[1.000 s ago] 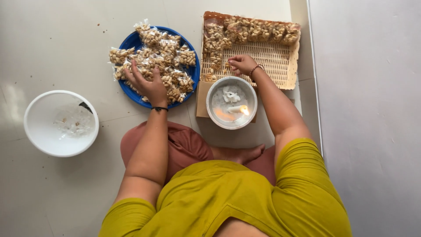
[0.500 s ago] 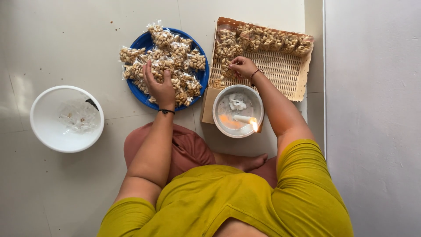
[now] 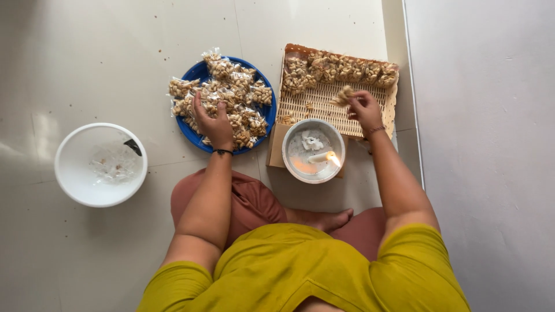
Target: Sealing small plastic bags containing snacks by melting the plastic opening over a candle flame.
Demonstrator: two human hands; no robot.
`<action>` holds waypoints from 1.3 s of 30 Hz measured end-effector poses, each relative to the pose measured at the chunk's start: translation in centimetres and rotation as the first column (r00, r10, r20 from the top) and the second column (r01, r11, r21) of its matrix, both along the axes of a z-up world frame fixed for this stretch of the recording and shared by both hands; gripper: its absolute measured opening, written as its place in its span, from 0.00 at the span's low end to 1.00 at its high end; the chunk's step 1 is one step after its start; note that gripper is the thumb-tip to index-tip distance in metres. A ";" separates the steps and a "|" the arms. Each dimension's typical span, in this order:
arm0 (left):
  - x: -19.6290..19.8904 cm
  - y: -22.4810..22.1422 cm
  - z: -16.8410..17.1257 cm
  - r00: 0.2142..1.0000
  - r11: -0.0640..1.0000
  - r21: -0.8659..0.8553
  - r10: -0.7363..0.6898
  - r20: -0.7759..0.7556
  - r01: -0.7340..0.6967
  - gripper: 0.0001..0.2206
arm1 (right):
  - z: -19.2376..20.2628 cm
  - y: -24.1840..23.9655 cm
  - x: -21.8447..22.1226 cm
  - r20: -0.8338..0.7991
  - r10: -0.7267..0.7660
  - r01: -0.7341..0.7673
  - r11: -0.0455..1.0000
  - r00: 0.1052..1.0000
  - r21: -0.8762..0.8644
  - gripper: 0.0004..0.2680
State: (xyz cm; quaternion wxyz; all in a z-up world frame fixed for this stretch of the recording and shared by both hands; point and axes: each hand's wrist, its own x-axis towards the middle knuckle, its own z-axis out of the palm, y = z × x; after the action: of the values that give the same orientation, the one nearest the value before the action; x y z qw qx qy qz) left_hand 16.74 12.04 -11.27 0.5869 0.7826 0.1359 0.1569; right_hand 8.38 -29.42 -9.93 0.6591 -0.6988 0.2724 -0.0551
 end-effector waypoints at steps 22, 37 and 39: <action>-21.1 -3.0 13.6 0.567 0.770 -0.031 -0.441 0.695 0.637 0.15 | 7.9 11.9 -28.6 0.321 -0.064 0.109 0.986 0.945 -0.125 0.03; -25.7 -6.6 9.4 0.347 0.347 -0.197 -0.937 -0.038 0.917 0.14 | 9.9 16.6 -28.0 0.440 0.406 0.047 0.690 0.801 -0.722 0.10; -25.4 -6.4 8.9 0.357 0.355 -0.259 -0.933 -0.039 0.898 0.14 | 9.8 16.8 -27.8 0.399 0.465 0.008 0.643 0.790 -0.766 0.03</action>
State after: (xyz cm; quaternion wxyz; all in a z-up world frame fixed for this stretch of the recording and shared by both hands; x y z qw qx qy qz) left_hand -8.70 5.61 -2.36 0.6315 0.6735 -0.2589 -0.2838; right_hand -19.47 -12.59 -0.12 0.3724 -0.8831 -0.0764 -0.2748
